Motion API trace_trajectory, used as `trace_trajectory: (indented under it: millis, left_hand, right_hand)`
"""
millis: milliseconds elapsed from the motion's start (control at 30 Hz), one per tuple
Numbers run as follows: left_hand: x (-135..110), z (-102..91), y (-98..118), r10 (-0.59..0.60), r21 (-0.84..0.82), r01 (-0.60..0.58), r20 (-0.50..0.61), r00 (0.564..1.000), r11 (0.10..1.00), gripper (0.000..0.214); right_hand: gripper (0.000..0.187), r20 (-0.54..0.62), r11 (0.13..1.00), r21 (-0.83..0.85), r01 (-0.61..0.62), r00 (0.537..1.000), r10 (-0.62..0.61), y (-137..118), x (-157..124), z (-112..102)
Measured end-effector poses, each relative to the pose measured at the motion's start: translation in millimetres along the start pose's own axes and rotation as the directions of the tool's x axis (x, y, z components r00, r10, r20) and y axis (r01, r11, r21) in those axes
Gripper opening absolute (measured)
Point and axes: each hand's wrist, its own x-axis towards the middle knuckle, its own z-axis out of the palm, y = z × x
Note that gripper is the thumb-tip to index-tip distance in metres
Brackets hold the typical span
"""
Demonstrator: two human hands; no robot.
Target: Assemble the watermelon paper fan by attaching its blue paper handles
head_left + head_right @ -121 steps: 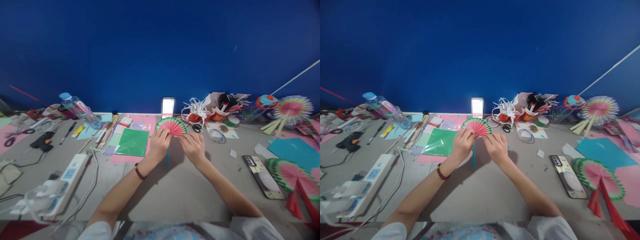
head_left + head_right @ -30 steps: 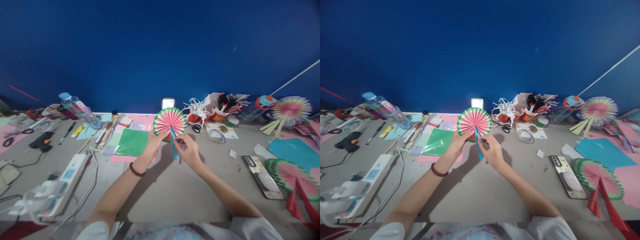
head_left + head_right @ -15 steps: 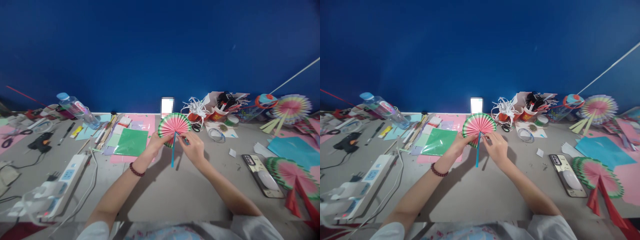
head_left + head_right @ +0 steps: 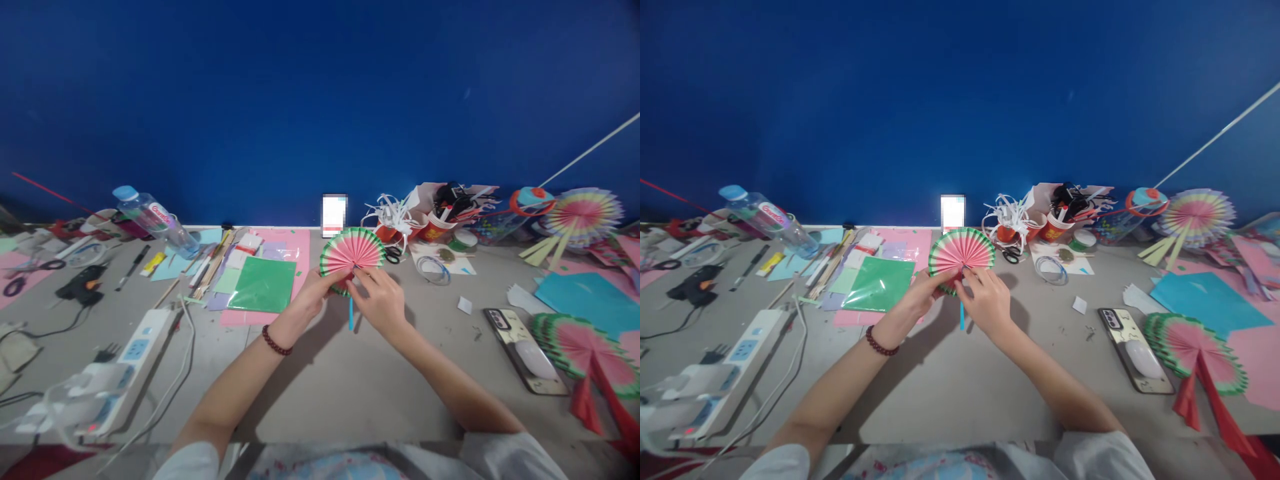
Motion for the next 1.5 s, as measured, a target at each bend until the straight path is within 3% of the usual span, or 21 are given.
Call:
trace_trajectory:
  millis: [400, 600, 767, 900, 1033, 1267, 1500]
  left_hand:
    - [2.3, -2.0, 3.7, 0.002, -0.015, -0.003, -0.069, 0.998, 1.000, 0.037]
    - [2.9, -3.1, 6.6, 0.007, -0.034, -0.010, -0.087, 0.996, 0.999, 0.038]
    - [4.9, -5.4, 6.4, 0.002, -0.041, -0.006, -0.079, 0.997, 0.999, 0.038]
    - [3.8, -3.8, 6.9, 0.030, -0.035, -0.033, -0.096, 0.995, 0.999, 0.035]
    - [4.0, -4.2, 7.3, 0.060, -0.037, -0.064, -0.113, 0.992, 0.997, 0.035]
    - [2.1, -2.9, 12.7, 0.050, -0.076, -0.054, -0.058, 0.997, 0.996, 0.036]
    - [5.7, -6.0, 10.4, 0.013, -0.067, -0.021, -0.110, 0.994, 0.998, 0.038]
  right_hand:
    - [0.030, 0.106, 0.992, 0.118, -0.045, 0.994, 0.033, -1.5, -3.0, 2.6]
    - [0.038, 0.323, 0.956, 0.266, -0.120, 0.946, 0.029, 7.9, 1.0, 1.9]
    - [0.038, 0.366, 0.940, 0.314, -0.136, 0.930, 0.012, 16.6, 4.7, 0.5]
    - [0.031, 0.233, 0.990, 0.105, -0.094, 0.970, 0.067, 13.0, 3.3, -2.2]
    - [0.018, 0.046, 0.999, -0.048, 0.012, 0.999, -0.010, 9.2, 3.9, -4.1]
    - [0.014, -0.053, 1.000, 0.015, -0.014, 0.998, 0.015, 12.6, 7.1, -2.0]
    - [0.015, -0.085, 1.000, -0.007, 0.029, 0.996, -0.029, 18.6, 8.8, 0.9]
